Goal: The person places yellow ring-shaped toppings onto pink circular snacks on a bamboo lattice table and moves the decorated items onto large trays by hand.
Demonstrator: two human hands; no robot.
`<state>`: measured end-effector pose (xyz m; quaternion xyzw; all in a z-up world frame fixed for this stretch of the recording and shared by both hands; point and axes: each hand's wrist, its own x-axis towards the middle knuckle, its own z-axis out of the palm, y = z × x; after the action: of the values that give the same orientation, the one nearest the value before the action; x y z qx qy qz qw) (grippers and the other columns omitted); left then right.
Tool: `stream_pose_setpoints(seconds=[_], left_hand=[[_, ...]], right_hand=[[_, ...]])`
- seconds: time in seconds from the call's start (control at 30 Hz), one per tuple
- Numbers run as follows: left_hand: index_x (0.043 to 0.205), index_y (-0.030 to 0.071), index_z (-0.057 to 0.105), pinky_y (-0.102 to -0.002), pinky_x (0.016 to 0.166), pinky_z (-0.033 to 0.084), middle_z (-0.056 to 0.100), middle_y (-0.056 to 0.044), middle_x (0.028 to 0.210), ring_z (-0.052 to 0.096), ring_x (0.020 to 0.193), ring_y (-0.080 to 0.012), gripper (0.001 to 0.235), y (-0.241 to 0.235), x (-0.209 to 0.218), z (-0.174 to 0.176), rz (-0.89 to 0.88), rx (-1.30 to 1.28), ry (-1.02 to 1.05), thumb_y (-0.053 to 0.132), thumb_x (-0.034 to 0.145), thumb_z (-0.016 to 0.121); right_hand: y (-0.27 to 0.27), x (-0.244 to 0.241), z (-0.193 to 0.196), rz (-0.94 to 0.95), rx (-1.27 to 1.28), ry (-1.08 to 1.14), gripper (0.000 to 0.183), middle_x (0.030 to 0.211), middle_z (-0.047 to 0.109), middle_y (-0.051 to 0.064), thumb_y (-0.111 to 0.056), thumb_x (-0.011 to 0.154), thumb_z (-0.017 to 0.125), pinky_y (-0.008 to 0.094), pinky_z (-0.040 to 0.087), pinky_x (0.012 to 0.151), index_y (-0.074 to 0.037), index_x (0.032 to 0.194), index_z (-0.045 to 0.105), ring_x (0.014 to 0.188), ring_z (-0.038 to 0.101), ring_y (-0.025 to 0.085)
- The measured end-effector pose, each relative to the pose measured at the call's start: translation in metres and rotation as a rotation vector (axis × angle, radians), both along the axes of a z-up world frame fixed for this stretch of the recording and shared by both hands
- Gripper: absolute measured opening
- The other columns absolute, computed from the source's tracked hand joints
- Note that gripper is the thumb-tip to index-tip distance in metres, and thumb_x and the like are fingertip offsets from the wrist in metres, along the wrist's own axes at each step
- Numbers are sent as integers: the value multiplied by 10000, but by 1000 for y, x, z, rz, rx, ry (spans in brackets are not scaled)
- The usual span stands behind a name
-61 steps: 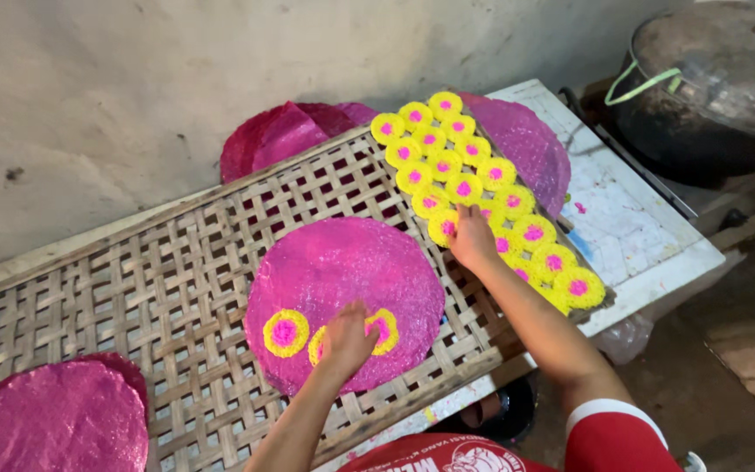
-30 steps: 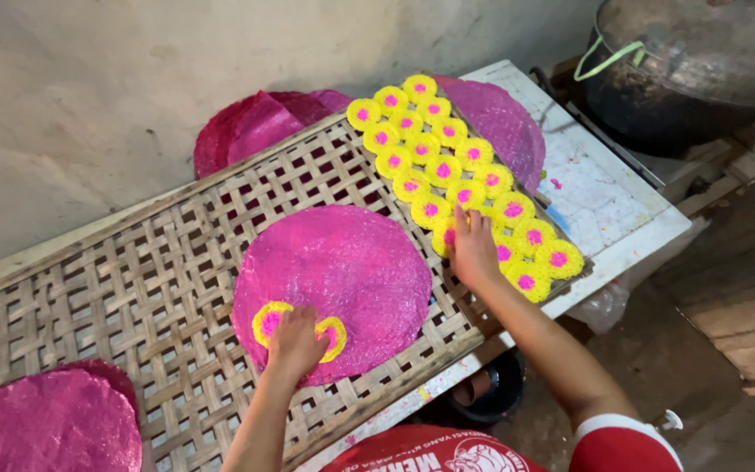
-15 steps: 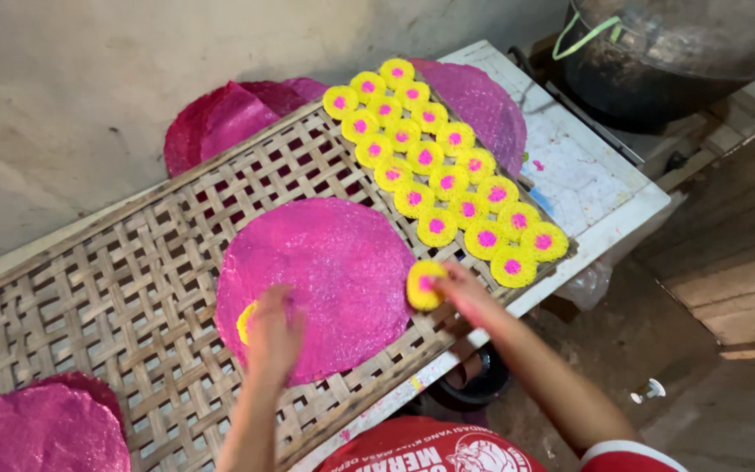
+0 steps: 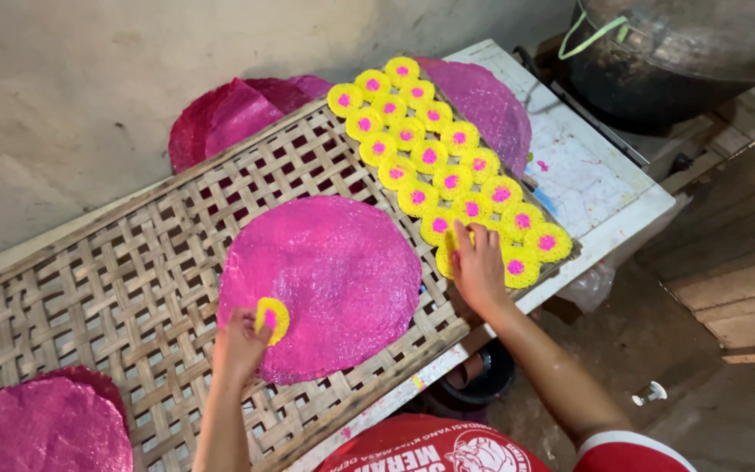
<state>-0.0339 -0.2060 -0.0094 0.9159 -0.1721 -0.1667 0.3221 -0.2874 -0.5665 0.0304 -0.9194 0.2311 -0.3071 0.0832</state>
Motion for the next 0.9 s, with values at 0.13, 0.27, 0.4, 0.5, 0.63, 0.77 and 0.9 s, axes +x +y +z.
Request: stream_pose_setpoints(seconds=[0.13,0.27,0.4,0.5,0.63,0.77,0.9], left_hand=[[1180,74,644,-382,753,569,751,-129,945,736,848,-226,405,-45,-60,31,-52,-162,3,171,802,752],[1062,74,678,-336,716,603,729,-85,948,728,781,-198,346,-99,-133,59,-375,-340,157,218,797,847],[1159,98,645,-359,788,576,701,-88,998,711,863,-211,483,-100,-136,63,-390,-311,188,240,744,849],[1166,68,663,-406,846,552,674,-112,1081,679,981,-267,461,-71,-92,49,-106,-285,-197,243,770,822],[1320,4,527,-538,999,433,559,-287,1277,500,1204,-436,709,-22,-34,17,79,-11,-490,269,761,872],[1389,-17,454,-548,1001,432,580,-262,1257,512,1197,-436,796,-2,-9,-19,137,88,-393,271,778,876],[1396,20,480,-474,928,518,651,-208,1200,654,1052,-344,733,1,1,-35,263,-83,-323,202,779,832]], right_hand=[[61,4,-12,224,946,22,341,1063,750,137,-203,990,635,379,590,819,-22,1279,652,921,694,251],[103,-4,-34,362,2085,-315,489,1147,741,136,-338,971,562,357,605,930,20,1303,581,1043,721,216],[65,-31,-46,290,1896,-361,397,1184,729,133,-175,964,677,401,592,965,48,1288,624,1077,706,231],[21,-57,-46,17,1484,-123,352,1151,735,75,-161,971,658,345,573,870,-37,1300,640,1013,689,186],[-8,-73,-34,74,1079,-120,385,1070,693,94,-142,944,705,297,532,806,-5,1292,614,944,642,175],[-5,-74,-13,-284,794,337,458,888,682,229,-225,966,700,387,517,759,-88,1390,594,797,658,309],[9,-67,0,-48,272,38,462,1147,605,251,-93,909,683,464,505,856,14,1342,560,1000,599,407]])
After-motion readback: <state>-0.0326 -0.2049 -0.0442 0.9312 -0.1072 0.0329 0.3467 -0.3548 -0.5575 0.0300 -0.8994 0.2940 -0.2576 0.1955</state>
